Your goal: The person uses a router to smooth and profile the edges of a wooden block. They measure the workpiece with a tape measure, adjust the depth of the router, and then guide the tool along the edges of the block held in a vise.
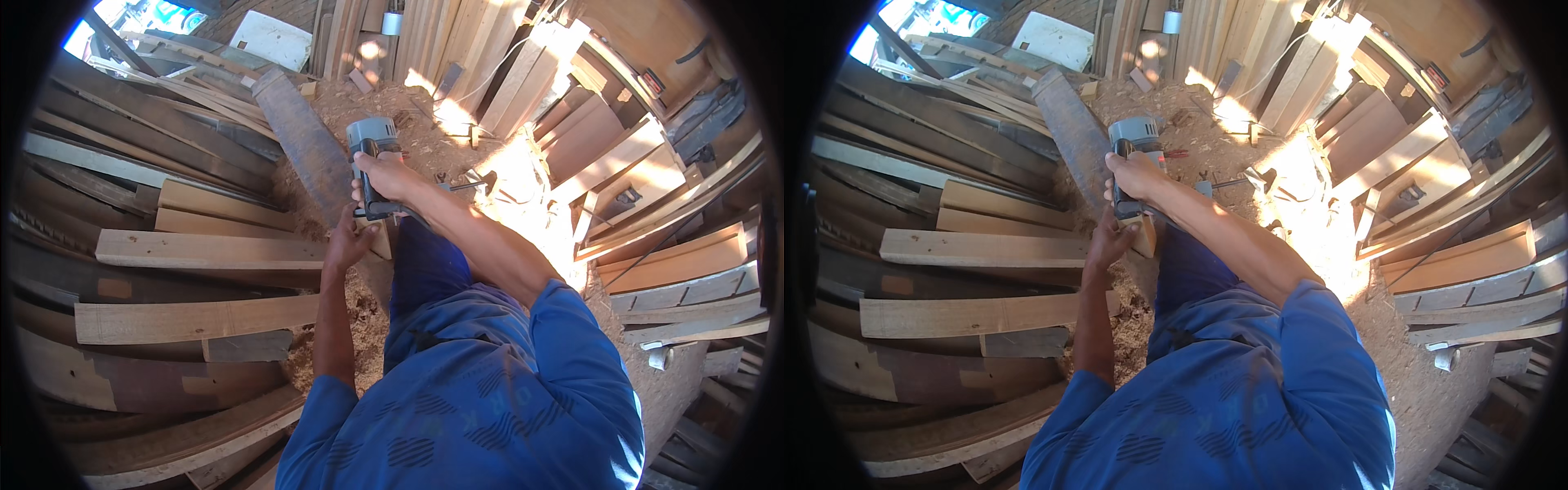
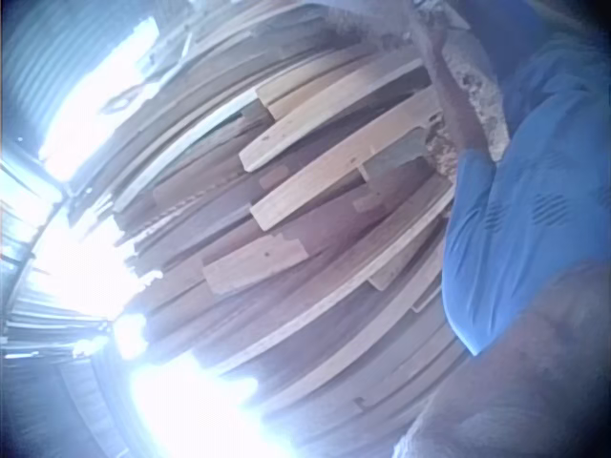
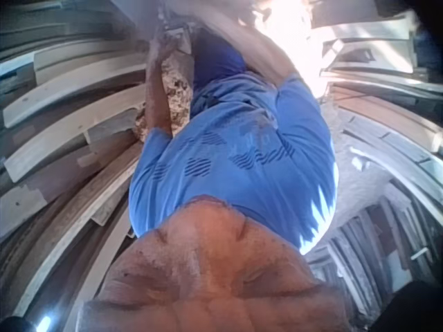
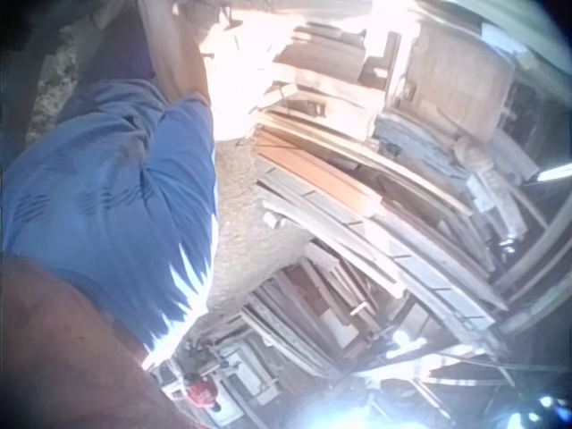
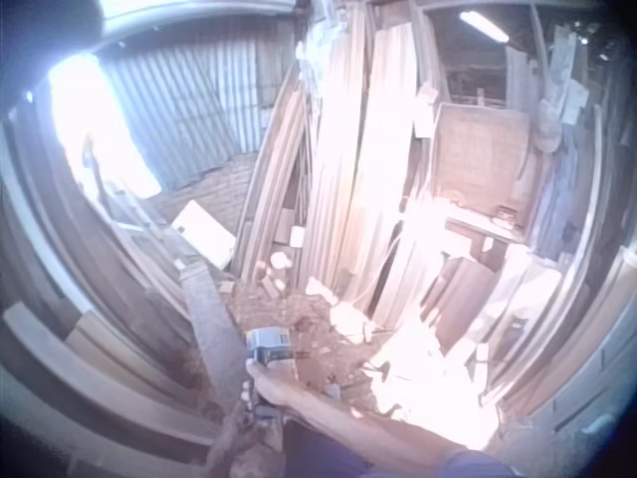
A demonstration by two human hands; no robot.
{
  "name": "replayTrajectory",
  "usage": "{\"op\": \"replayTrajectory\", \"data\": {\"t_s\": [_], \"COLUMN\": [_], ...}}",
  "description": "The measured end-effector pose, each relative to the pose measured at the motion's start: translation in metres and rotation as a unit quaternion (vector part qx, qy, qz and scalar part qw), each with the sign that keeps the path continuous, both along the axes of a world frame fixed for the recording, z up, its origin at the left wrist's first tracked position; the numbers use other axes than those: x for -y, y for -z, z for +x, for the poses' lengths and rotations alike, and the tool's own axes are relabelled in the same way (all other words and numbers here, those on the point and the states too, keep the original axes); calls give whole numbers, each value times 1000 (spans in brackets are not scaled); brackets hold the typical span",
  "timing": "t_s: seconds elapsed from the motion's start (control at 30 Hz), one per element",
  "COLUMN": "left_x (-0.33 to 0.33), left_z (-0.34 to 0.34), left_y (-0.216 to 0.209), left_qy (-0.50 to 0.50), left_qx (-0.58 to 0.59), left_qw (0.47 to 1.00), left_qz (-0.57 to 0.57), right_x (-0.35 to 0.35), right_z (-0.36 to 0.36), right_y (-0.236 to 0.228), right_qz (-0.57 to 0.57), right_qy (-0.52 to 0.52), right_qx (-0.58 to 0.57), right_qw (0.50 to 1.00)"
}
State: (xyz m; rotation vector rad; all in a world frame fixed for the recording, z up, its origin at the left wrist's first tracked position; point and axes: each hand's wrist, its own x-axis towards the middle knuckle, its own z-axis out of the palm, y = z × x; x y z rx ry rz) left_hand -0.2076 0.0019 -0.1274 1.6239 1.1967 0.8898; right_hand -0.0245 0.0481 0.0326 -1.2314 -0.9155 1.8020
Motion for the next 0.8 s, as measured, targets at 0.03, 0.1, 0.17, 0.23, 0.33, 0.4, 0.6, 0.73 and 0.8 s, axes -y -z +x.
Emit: {"op": "replayTrajectory", "data": {"t_s": [0.03, 0.1, 0.17, 0.23, 0.33, 0.4, 0.6, 0.73, 0.8], "left_x": [1, 0, 1, 2, 2, 0, -4, -5, -4], "left_z": [2, 6, 6, 8, 11, 10, 9, 9, 8], "left_y": [-8, -13, -15, -19, -21, -18, -13, -14, -13], "left_qy": [-2, -2, -13, -16, -19, -19, 4, 5, 3], "left_qx": [-15, -31, -31, -40, -57, -66, -23, -8, -10], "left_qw": [1000, 999, 999, 999, 998, 997, 999, 1000, 1000], "left_qz": [-5, -9, -27, -31, -30, -25, -22, -28, -29], "right_x": [0, -1, -2, -3, -4, -4, -1, -3, -2], "right_z": [2, 4, 5, 7, 11, 11, 11, 11, 10], "right_y": [-1, 3, 5, 7, 10, 11, 9, 12, 11], "right_qz": [-3, -4, -4, -2, 2, 0, -6, 4, 4], "right_qy": [3, 6, 6, 6, 4, 9, 24, 27, 29], "right_qx": [-1, -10, -20, -13, -25, -21, -12, -16, -12], "right_qw": [1000, 1000, 1000, 1000, 1000, 1000, 1000, 999, 999]}}
